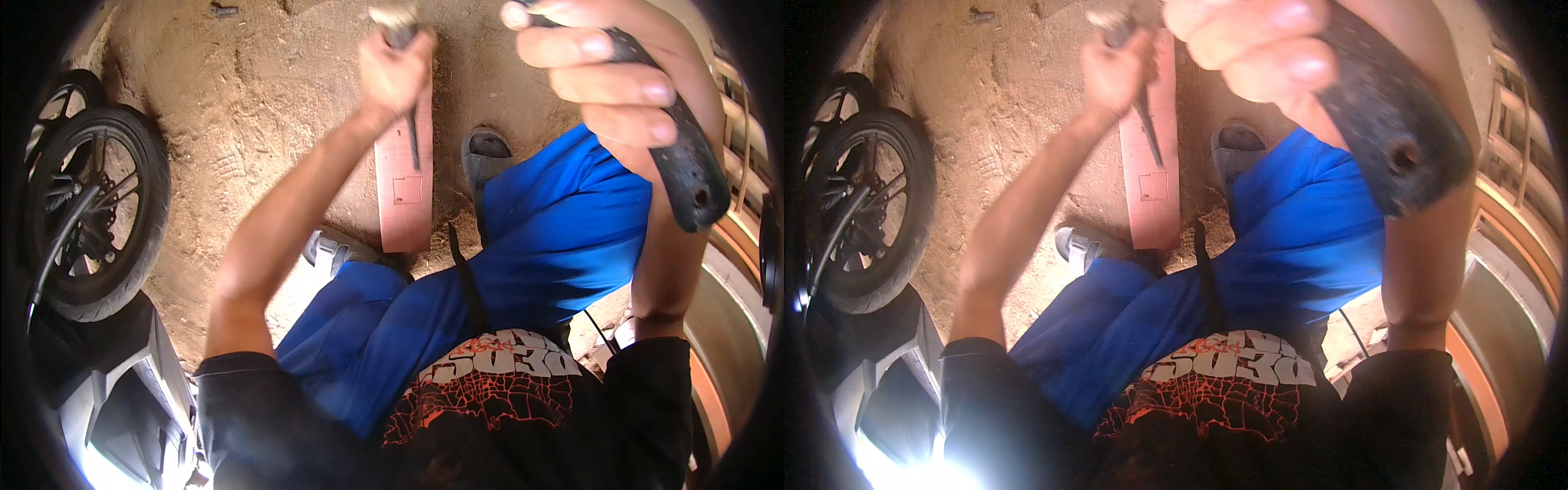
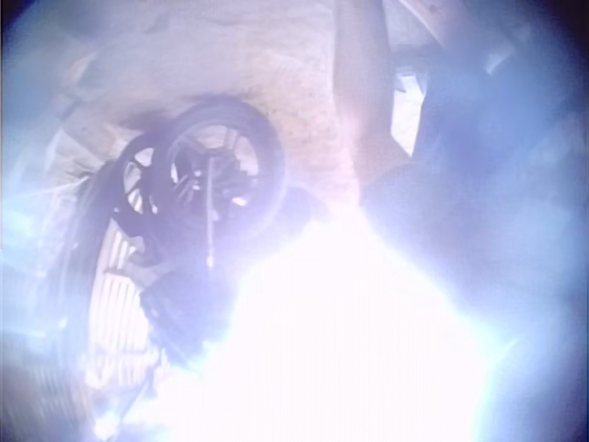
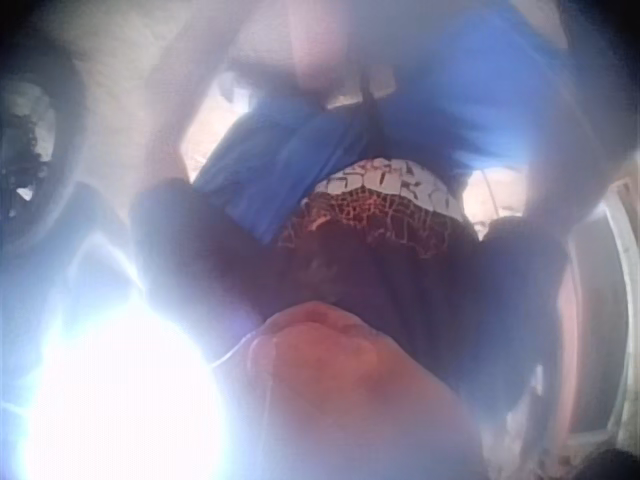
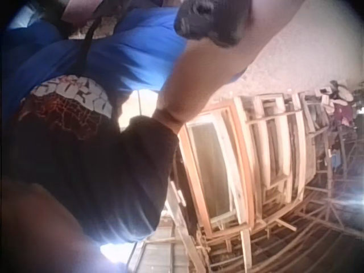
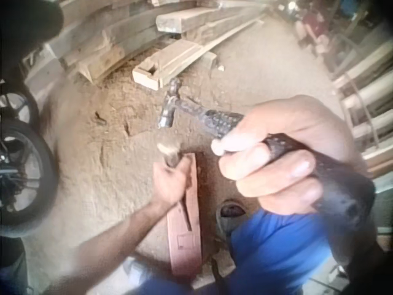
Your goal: The person sits on the ground and uses a hammer and chisel to carve a rectangular groove into a pink-painted wooden plank. They repeatedly position the chisel and strike it with the hammer to deepen and widen the groove.
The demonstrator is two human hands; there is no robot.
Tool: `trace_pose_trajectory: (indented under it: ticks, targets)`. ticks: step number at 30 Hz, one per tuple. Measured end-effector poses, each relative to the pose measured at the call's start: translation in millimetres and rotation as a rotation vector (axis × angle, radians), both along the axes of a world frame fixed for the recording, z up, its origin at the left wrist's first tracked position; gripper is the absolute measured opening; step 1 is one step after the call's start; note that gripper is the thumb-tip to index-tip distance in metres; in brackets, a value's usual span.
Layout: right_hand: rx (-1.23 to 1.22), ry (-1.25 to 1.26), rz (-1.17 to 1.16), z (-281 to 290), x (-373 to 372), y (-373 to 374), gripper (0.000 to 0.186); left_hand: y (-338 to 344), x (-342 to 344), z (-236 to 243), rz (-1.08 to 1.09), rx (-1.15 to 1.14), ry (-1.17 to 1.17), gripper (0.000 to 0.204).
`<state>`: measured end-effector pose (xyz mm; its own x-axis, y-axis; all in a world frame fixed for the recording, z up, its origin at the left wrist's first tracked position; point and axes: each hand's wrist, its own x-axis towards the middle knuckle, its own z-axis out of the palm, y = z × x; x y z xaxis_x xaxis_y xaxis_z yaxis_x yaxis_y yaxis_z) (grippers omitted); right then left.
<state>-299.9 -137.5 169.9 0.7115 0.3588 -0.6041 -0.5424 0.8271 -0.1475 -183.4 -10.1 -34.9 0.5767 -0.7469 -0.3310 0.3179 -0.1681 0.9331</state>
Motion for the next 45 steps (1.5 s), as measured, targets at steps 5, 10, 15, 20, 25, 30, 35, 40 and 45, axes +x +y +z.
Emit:
trace_pose_trajectory:
  ticks: [5, 10, 15, 20, 25, 30, 35, 40, 45]
  targets:
    - [-0.492, 0.026, -0.054, 25.7, -4.1, 15.5, 0.022, 13.2, 31.5, -3.5, 0.005, -0.113, -0.003, 0.019]
    - [-0.503, 0.088, -0.072, 31.2, -15.8, 14.1, 0.022, 28.0, 4.7, -22.1, 0.060, -0.107, 0.059, 0.023]
    - [-0.534, 0.093, -0.102, 32.8, -21.7, 26.6, 0.024, 29.5, -4.5, -28.8, 0.073, -0.179, -0.075, 0.017]
    - [-0.423, 0.095, -0.126, 33.4, -25.4, 31.9, 0.029, 18.2, -9.1, -30.1, 0.089, -0.207, -0.285, 0.032]
    - [-0.285, 0.073, -0.056, 28.5, -28.4, 24.4, 0.030, 24.8, -10.5, -21.4, 0.099, -0.112, -0.260, 0.020]
    - [-0.286, 0.080, -0.032, 29.8, -29.1, 24.2, 0.031, 23.5, -7.3, -33.1, 0.170, -0.152, -0.241, 0.018]
    - [-0.349, 0.112, -0.124, 31.4, -28.2, 33.1, 0.031, 26.1, -6.1, -28.2, 0.024, -0.174, -0.190, 0.016]
    - [-0.339, 0.135, -0.105, 34.5, -30.4, 28.9, 0.031, 27.2, 17.9, -11.1, -0.462, 0.017, -0.613, 0.030]
    - [-0.366, 0.178, -0.160, 46.4, -34.5, 32.1, 0.036, 29.9, 12.3, 1.8, -0.915, 0.760, -0.755, 0.089]
